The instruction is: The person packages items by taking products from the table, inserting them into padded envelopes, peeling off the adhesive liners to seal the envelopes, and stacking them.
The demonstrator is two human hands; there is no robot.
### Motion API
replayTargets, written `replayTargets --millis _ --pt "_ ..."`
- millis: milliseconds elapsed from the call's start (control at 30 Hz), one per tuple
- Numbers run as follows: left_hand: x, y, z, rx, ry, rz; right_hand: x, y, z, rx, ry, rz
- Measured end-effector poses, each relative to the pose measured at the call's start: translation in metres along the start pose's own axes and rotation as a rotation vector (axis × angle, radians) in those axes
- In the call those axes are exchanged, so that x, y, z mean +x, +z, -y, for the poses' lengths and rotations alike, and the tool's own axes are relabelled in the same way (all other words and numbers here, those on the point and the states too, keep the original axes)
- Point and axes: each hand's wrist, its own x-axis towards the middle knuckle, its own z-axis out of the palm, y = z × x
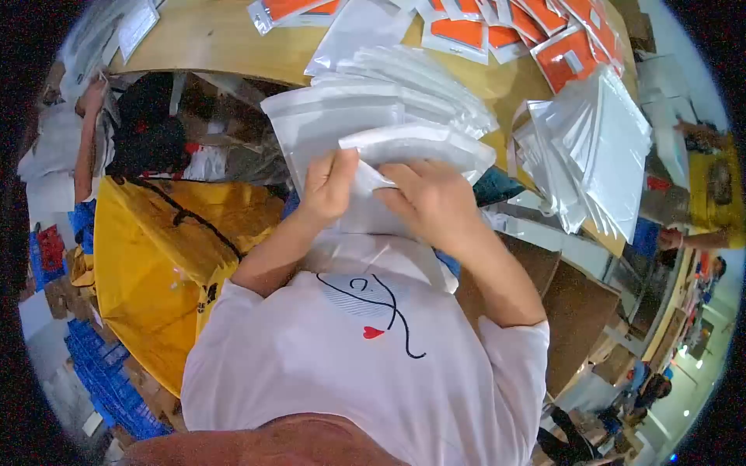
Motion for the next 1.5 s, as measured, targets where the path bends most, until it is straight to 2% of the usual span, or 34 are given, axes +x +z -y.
replayTargets --millis 133,167,300,467,500,533,600,633,700,733,800,900,967,1033,1067,1133,1200,1233,1300,1333,1467,1500 --pt "0.007 -0.003 -0.009 0.240 0.054 0.185 0.011 -0.016 -0.015 0.243 0.146 0.275" --pt "0.009 -0.003 -0.011 0.241 0.055 0.181 0.012 -0.015 -0.014 0.243 0.142 0.277" --pt "0.013 -0.008 -0.018 0.203 -0.015 0.126 0.019 0.001 0.003 0.307 0.031 -0.339" --pt "0.014 -0.004 -0.015 0.415 0.147 0.246 0.031 0.002 0.001 0.479 0.048 -0.336" --pt "0.014 -0.004 -0.016 0.410 0.146 0.253 0.027 -0.010 -0.005 0.388 0.087 -0.411" --pt "0.015 -0.006 -0.016 0.366 0.116 0.230 0.016 -0.017 -0.013 0.304 0.257 -0.525" --pt "0.018 -0.013 -0.018 0.278 0.061 0.173 -0.010 -0.043 -0.032 0.676 0.389 -0.790" --pt "0.018 -0.016 -0.019 0.235 0.032 0.140 -0.039 -0.058 -0.051 0.532 0.573 -0.836" --pt "0.019 -0.020 -0.020 0.233 0.036 0.136 -0.079 -0.091 -0.062 -0.224 0.721 -0.451" --pt "0.019 -0.021 -0.019 0.236 0.040 0.144 -0.094 -0.100 -0.054 -0.425 0.845 -0.213" --pt "0.018 -0.022 -0.019 0.247 0.048 0.180 -0.106 -0.099 -0.043 -0.456 0.878 -0.087" --pt "0.016 -0.019 -0.019 0.249 0.039 0.227 -0.080 -0.064 -0.019 0.166 0.826 -0.508" --pt "0.016 -0.017 -0.021 0.256 0.039 0.262 -0.060 -0.035 -0.025 0.740 0.683 -0.660" --pt "0.014 -0.016 -0.022 0.259 0.028 0.270 -0.033 -0.016 -0.019 1.049 0.610 -0.748" --pt "0.012 -0.017 -0.023 0.261 0.007 0.263 -0.035 -0.012 -0.024 1.052 0.613 -0.752" --pt "0.010 -0.021 -0.025 0.269 -0.032 0.242 -0.045 -0.004 -0.036 0.831 0.764 -0.493" --pt "0.008 -0.023 -0.027 0.281 -0.045 0.228 -0.058 -0.018 -0.051 0.581 0.853 -0.376" --pt "0.008 -0.024 -0.028 0.288 -0.056 0.217 -0.065 -0.023 -0.058 0.582 0.852 -0.375" --pt "0.009 -0.024 -0.029 0.293 -0.076 0.192 -0.073 -0.032 -0.069 -0.162 0.866 -0.154" --pt "0.010 -0.024 -0.029 0.289 -0.075 0.185 -0.070 -0.032 -0.067 -0.166 0.859 -0.150" --pt "0.014 -0.023 -0.029 0.297 -0.032 0.284 -0.056 -0.018 -0.041 0.546 0.646 -0.563" --pt "0.015 -0.023 -0.028 0.299 -0.034 0.296 -0.058 -0.016 -0.043 0.545 0.654 -0.573"
